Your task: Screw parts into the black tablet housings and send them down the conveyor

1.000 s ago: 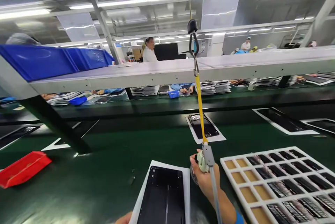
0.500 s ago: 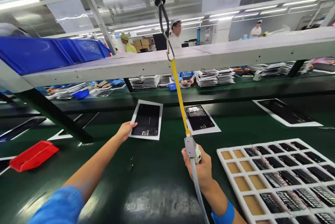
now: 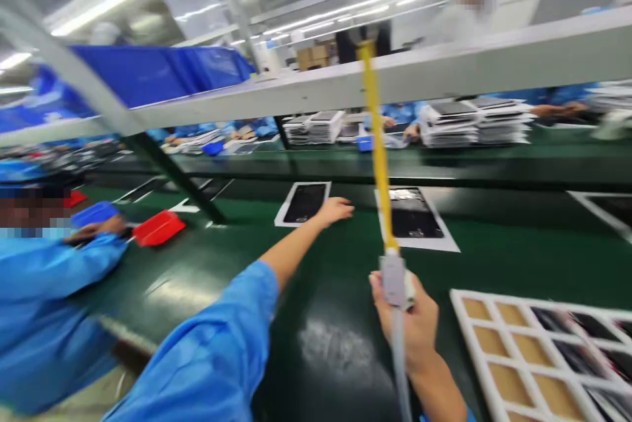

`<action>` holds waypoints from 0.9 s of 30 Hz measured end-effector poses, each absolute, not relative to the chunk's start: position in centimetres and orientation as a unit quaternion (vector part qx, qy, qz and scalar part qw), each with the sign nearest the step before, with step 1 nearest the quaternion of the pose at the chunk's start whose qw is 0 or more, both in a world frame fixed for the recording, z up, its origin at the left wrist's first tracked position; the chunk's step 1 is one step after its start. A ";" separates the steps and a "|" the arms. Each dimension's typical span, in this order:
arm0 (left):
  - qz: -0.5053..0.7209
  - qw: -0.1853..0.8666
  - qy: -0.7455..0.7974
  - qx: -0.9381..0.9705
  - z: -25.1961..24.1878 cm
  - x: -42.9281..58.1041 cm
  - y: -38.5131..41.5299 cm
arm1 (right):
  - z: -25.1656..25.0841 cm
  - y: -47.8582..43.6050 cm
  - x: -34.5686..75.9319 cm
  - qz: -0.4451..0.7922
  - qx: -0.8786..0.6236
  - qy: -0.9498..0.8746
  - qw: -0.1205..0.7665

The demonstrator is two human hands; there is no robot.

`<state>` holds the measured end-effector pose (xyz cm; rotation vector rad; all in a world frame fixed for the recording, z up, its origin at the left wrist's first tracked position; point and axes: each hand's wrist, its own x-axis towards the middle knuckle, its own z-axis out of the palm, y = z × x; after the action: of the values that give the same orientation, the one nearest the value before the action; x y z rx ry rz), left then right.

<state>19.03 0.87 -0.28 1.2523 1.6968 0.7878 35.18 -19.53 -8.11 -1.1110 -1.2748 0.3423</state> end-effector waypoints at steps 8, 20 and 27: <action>0.188 0.488 0.672 0.524 -6.7 28.7 6.9 | -10.2 -19.6 36.0 0.182 -0.556 -0.530 0.614; 0.250 0.436 0.685 0.527 -10.6 27.0 8.3 | -10.2 -19.8 35.9 0.182 -0.580 -0.510 0.609; 0.316 0.432 0.705 0.465 -9.4 26.5 7.7 | -10.4 -19.4 36.0 0.201 -0.574 -0.499 0.617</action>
<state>26.49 7.66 -9.38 1.1596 1.7566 0.7888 35.98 -19.38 -10.36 -1.3217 -1.1486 0.4625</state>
